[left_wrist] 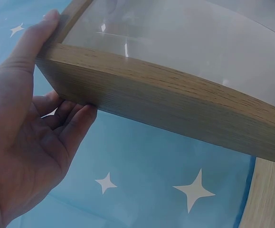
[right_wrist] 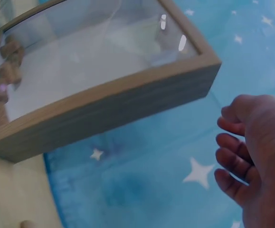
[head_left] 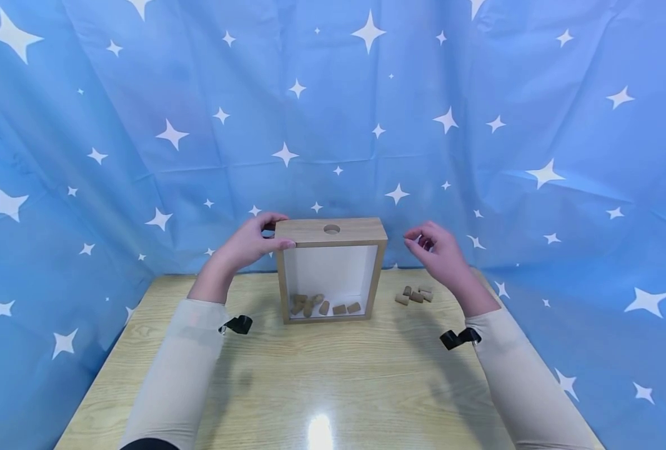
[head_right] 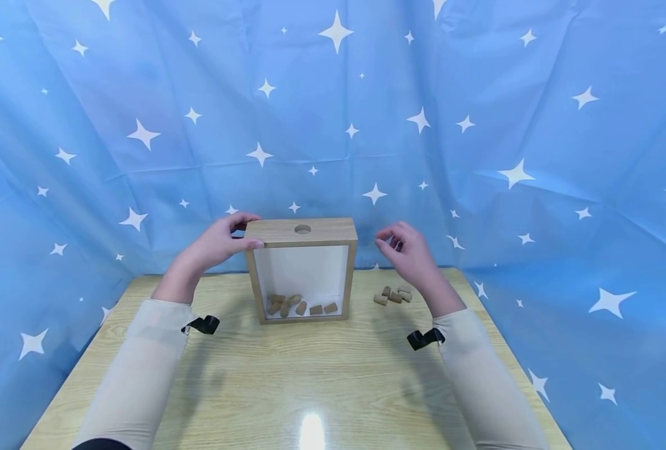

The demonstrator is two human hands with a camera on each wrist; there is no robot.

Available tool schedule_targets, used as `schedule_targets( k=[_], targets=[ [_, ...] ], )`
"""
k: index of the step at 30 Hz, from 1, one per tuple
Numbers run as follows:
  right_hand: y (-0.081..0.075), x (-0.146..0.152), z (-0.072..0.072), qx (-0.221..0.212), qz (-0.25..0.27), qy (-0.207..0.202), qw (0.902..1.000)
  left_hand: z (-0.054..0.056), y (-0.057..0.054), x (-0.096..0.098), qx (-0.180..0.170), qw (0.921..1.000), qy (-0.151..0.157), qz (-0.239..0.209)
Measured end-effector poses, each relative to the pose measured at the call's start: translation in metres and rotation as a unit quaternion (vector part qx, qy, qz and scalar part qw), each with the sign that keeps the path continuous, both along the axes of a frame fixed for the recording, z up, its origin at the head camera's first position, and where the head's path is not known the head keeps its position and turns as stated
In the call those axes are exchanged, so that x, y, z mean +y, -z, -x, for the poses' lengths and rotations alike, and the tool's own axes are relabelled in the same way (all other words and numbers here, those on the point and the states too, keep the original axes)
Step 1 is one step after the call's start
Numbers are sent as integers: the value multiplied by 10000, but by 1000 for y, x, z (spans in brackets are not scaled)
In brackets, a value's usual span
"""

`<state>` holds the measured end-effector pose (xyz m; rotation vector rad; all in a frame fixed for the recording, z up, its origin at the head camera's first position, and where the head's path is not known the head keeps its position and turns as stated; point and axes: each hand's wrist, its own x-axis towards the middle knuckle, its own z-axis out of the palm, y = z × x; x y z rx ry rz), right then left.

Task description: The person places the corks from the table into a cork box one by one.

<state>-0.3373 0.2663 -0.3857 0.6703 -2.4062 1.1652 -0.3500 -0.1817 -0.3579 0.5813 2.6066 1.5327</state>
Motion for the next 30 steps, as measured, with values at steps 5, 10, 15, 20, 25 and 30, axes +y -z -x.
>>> schedule_targets(
  k=[5, 10, 15, 20, 25, 30],
  targets=[
    [23, 15, 0, -46, -287, 220, 9993, 0, 1, 1, 10, 10000, -20, -5],
    [43, 28, -4, -165, -548, 385, 9976, 0, 0, 1, 2, 10000, -4, 3],
    [65, 41, -3, -486, -760, 568, 9943, 0, 0, 1, 14, 10000, 12, 23],
    [84, 52, -2, -770, -867, 662, 9910, 1, 0, 1, -6, 10000, -5, 48],
    [102, 62, 1, -882, -815, 678, 9904, 0, -1, 1, -3, 10000, 13, 36],
    [124, 71, 6, -973, -922, 790, 9878, 1, 0, 1, 11, 10000, 27, 29]
  ],
)
